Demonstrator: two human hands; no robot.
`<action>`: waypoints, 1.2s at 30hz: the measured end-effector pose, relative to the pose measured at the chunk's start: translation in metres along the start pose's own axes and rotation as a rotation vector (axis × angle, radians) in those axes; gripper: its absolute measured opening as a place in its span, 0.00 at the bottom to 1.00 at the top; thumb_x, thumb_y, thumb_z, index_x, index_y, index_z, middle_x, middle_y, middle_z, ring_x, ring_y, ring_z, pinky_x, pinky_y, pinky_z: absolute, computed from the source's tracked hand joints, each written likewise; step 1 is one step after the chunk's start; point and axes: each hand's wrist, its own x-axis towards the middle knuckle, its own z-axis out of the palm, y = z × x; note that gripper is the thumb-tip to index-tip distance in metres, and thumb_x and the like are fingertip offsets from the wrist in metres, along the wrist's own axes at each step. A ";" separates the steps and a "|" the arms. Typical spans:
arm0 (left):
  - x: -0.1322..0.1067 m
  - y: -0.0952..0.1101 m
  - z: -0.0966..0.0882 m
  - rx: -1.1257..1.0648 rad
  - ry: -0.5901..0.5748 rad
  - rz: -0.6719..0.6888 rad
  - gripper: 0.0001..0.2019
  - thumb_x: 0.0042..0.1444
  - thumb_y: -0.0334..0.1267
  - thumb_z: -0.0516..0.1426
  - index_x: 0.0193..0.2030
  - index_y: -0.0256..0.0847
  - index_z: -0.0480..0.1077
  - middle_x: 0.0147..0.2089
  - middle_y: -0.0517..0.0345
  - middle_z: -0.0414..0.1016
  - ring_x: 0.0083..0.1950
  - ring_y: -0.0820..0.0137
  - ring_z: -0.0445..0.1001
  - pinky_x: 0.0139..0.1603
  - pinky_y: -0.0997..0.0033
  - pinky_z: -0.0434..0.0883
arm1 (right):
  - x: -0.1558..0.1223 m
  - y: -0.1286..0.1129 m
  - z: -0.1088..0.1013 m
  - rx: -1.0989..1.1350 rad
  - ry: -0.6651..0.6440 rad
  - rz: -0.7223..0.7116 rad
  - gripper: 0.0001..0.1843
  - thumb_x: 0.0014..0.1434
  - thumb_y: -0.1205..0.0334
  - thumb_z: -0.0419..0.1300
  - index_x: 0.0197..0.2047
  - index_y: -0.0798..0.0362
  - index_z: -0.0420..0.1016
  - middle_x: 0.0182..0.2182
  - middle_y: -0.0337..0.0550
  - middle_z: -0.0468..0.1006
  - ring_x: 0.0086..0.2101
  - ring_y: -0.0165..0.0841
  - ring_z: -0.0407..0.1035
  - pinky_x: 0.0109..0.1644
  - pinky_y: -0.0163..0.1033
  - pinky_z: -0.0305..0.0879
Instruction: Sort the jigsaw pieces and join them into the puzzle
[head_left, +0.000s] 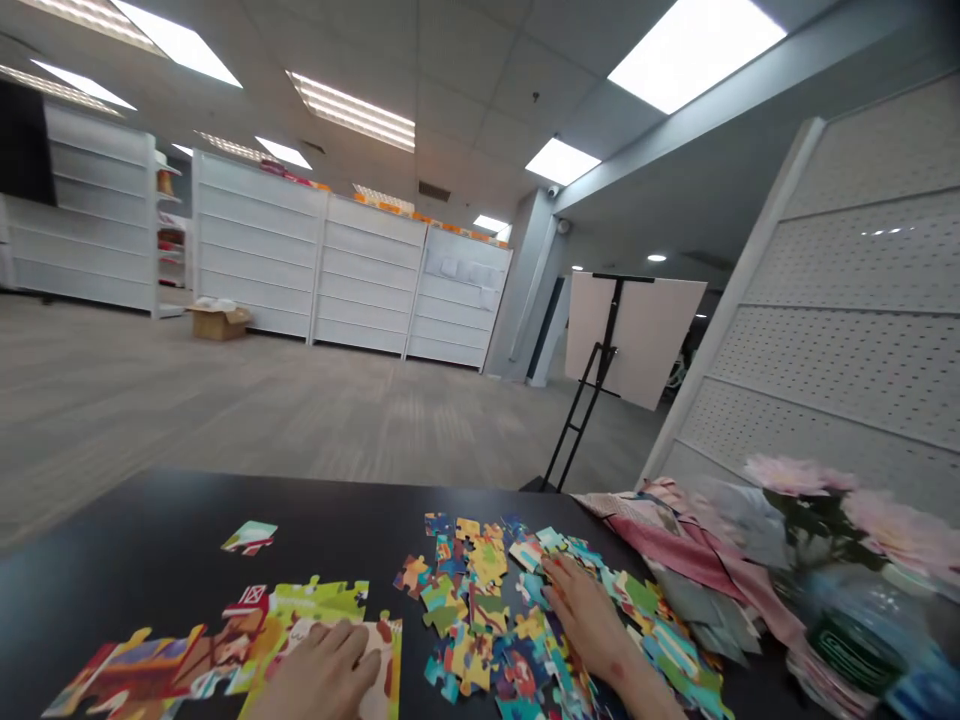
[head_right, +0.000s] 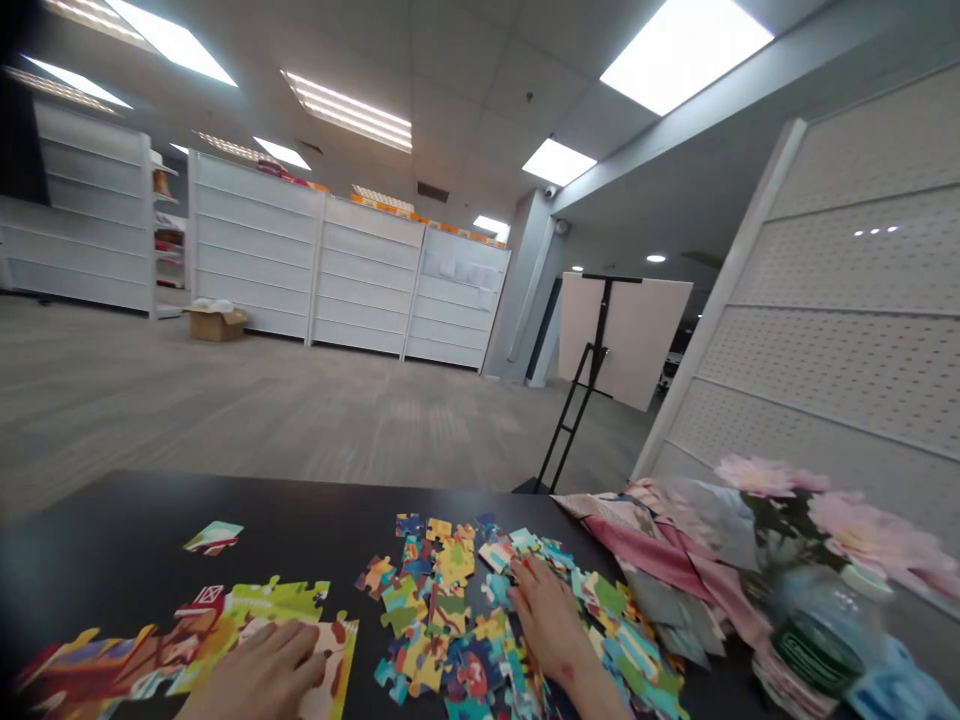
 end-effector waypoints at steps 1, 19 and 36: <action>0.007 0.009 -0.009 -0.007 -0.019 -0.007 0.16 0.53 0.28 0.56 0.47 0.45 0.77 0.50 0.51 0.79 0.53 0.53 0.75 0.55 0.52 0.72 | -0.002 0.005 0.002 0.037 0.033 0.014 0.29 0.71 0.48 0.44 0.68 0.50 0.67 0.68 0.50 0.64 0.68 0.45 0.56 0.70 0.55 0.53; 0.093 0.015 0.014 -0.351 0.112 0.033 0.15 0.67 0.40 0.50 0.54 0.50 0.75 0.53 0.53 0.75 0.54 0.58 0.71 0.51 0.60 0.69 | -0.068 -0.002 -0.014 0.280 0.561 -0.099 0.23 0.71 0.50 0.46 0.46 0.47 0.81 0.45 0.52 0.82 0.48 0.48 0.74 0.56 0.56 0.69; 0.113 0.111 -0.010 -0.275 -0.159 0.555 0.31 0.64 0.54 0.58 0.71 0.54 0.58 0.75 0.52 0.53 0.74 0.46 0.56 0.69 0.38 0.62 | -0.107 0.023 0.024 -0.010 0.180 0.183 0.24 0.72 0.50 0.48 0.67 0.43 0.69 0.68 0.42 0.62 0.67 0.50 0.55 0.69 0.63 0.58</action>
